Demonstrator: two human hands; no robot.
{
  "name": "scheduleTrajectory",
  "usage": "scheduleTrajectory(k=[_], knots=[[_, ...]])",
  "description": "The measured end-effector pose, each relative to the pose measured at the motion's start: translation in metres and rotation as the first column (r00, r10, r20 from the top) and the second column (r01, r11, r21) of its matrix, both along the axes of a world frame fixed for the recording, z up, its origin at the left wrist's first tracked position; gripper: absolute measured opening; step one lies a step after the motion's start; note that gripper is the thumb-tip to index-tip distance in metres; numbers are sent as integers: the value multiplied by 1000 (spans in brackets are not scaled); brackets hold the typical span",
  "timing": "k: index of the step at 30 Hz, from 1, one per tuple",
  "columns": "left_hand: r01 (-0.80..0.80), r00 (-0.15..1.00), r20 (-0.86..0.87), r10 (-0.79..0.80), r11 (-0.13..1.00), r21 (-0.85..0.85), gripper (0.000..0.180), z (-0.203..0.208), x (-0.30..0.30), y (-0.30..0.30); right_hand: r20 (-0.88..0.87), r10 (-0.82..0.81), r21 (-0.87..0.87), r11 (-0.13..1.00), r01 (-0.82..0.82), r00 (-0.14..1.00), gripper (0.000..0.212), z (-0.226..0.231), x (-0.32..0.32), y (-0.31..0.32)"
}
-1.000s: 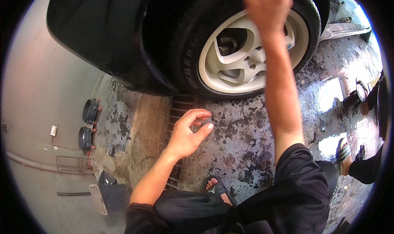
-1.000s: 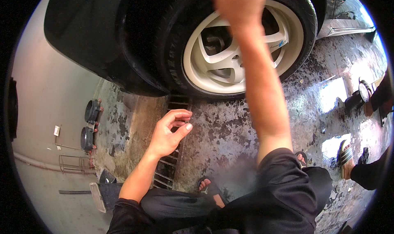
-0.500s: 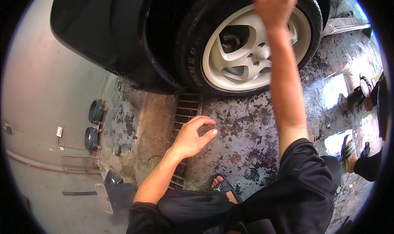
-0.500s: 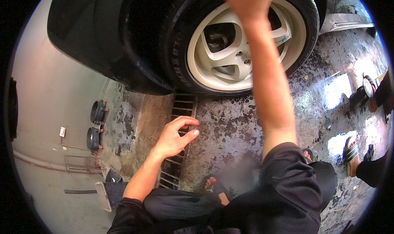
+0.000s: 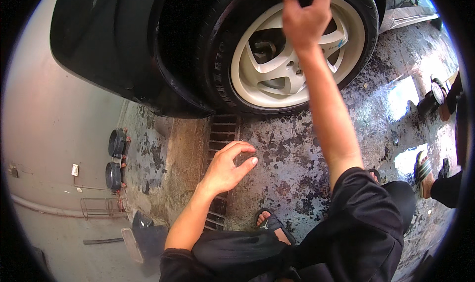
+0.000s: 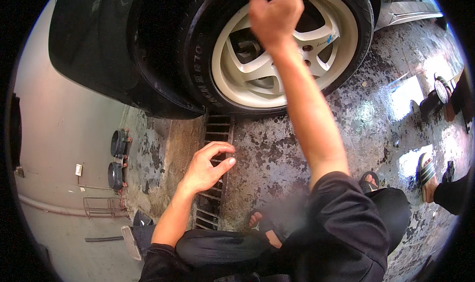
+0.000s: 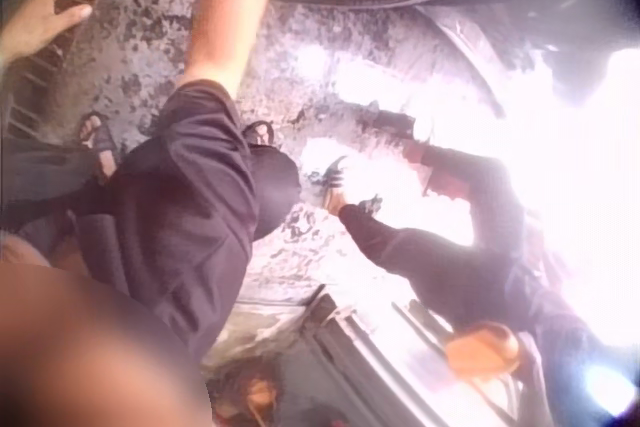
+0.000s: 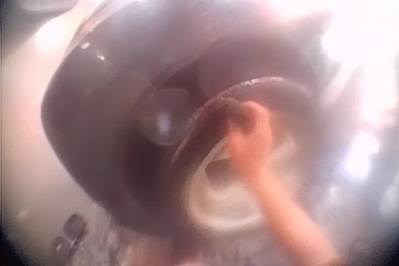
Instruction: The person wipes the sidewalls and rims of two car tires using a small dark cloth. They move around the vehicle to reach different tires, repeatedly rubbing the surfaces by hand.
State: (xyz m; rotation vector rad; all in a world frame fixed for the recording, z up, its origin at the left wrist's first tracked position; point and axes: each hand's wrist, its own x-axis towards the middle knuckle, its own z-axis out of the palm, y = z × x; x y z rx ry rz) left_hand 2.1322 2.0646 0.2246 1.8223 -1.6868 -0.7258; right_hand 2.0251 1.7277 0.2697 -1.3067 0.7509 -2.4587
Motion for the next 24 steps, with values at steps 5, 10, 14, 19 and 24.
scheduleTrajectory(k=[5, 10, 14, 19, 24], knots=[[37, 999, 28, -36, 999, -27, 29, 9, -10, -12, -166, 539, 298, 826, -479, 826, 40, -52, 76, 134], [-39, 999, 13, 40, 995, -87, 25, 21, -3, -2, -103, 437, 96, 898, -428, 894, 38, -42, 46, 100], [-51, 999, 13, 52, 995, -85, 23, 21, 3, 6, 169, 339, -80, 941, -330, 925, 30, -18, 35, 54], [-3, 999, 39, 7, 994, -113, 23, 27, -6, -8, -585, 606, 349, 788, -508, 539, 42, -62, 73, 146], [-10, 999, 49, 15, 994, -107, 23, 29, -11, -18, -527, 274, -147, 903, -405, 804, 49, -36, 40, 69]])
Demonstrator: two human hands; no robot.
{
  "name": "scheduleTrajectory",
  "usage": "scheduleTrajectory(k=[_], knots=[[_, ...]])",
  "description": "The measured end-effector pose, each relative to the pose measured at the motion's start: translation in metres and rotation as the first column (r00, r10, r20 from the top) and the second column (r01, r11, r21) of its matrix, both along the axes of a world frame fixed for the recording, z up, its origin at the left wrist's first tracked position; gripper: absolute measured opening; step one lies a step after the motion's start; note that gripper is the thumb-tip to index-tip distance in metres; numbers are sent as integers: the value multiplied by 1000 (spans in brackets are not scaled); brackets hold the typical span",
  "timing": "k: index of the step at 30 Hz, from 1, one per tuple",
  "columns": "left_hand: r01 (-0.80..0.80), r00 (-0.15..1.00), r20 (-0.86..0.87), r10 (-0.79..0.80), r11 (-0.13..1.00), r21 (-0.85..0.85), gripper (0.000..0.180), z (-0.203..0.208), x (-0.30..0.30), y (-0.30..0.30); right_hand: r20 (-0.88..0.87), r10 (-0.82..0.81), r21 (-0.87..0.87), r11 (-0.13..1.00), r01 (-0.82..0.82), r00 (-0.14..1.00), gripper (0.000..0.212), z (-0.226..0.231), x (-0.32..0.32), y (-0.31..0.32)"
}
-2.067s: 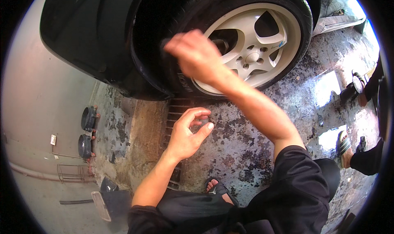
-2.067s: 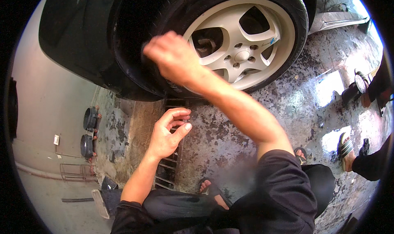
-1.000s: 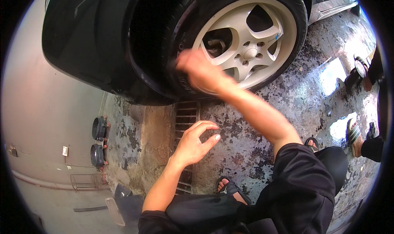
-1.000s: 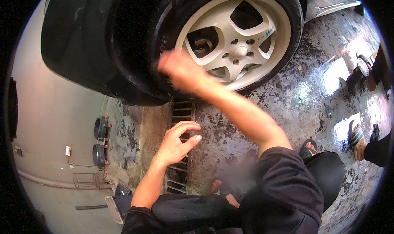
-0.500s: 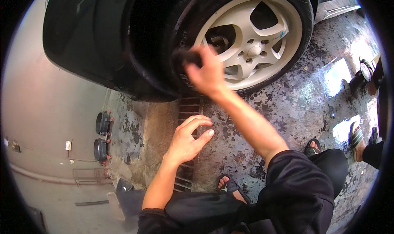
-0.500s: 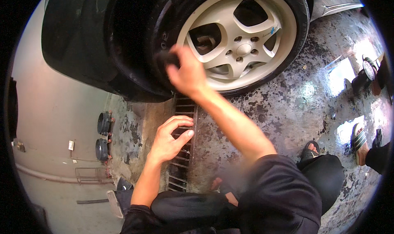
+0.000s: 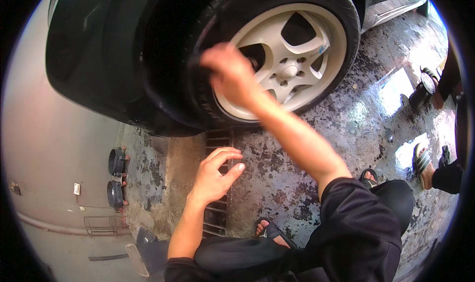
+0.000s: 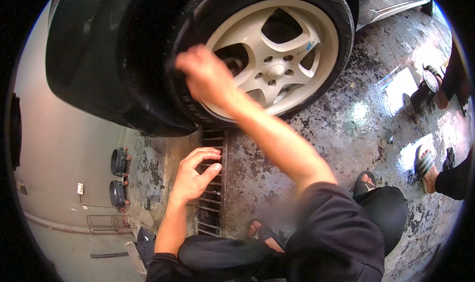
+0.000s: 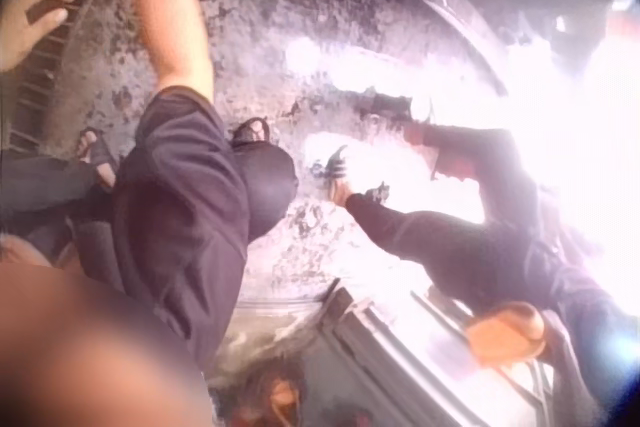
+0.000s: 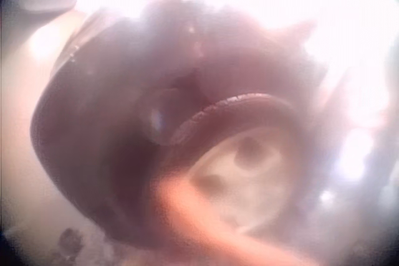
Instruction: The person wipes the sidewalls and rims of two car tires using a small dark cloth. They move around the vehicle to reach different tires, repeatedly rubbing the surfaces by hand.
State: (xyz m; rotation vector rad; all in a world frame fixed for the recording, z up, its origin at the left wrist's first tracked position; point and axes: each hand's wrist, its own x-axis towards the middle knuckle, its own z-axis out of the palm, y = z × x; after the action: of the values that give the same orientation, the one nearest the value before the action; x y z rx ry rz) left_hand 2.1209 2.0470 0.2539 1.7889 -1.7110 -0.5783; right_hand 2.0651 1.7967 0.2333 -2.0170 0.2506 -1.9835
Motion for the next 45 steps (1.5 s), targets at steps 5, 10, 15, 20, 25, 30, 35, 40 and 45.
scheduleTrajectory(k=[5, 10, 15, 20, 25, 30, 35, 40, 45], knots=[[29, 1000, 5, -29, 999, -13, 28, -4, -3, -7, 266, -662, 234, 750, 619, 701, 22, 51, -133, -114], [76, 997, -1, -76, 997, 24, 27, -8, -24, -32, 399, -488, 199, 873, 446, 777, 33, 80, -107, -62], [165, 986, 25, -166, 985, 42, 27, -12, -42, -50, 193, -133, -170, 971, 166, 972, 48, 55, -70, -65], [104, 994, 26, -106, 993, 48, 26, -9, -35, -45, 328, -561, 95, 820, 564, 761, 33, 20, -182, -169], [140, 990, 19, -141, 989, 45, 26, -15, -46, -61, 396, -609, 258, 792, 553, 687, 32, 57, -148, -112], [241, 967, 40, -250, 958, 156, 27, -32, -71, -87, 181, -60, -237, 966, 103, 982, 51, 81, -103, -75], [225, 971, 31, -235, 955, 194, 28, -41, -78, -96, 232, -634, 150, 773, 617, 738, 41, -21, -226, -178], [271, 958, 51, -282, 949, 160, 29, -45, -87, -106, 260, -733, 725, 578, 374, 629, 35, -90, -264, -192], [238, 957, 103, -270, 938, 252, 30, -48, -99, -118, 511, -488, 284, 873, 397, 708, 34, 36, -174, -137]])
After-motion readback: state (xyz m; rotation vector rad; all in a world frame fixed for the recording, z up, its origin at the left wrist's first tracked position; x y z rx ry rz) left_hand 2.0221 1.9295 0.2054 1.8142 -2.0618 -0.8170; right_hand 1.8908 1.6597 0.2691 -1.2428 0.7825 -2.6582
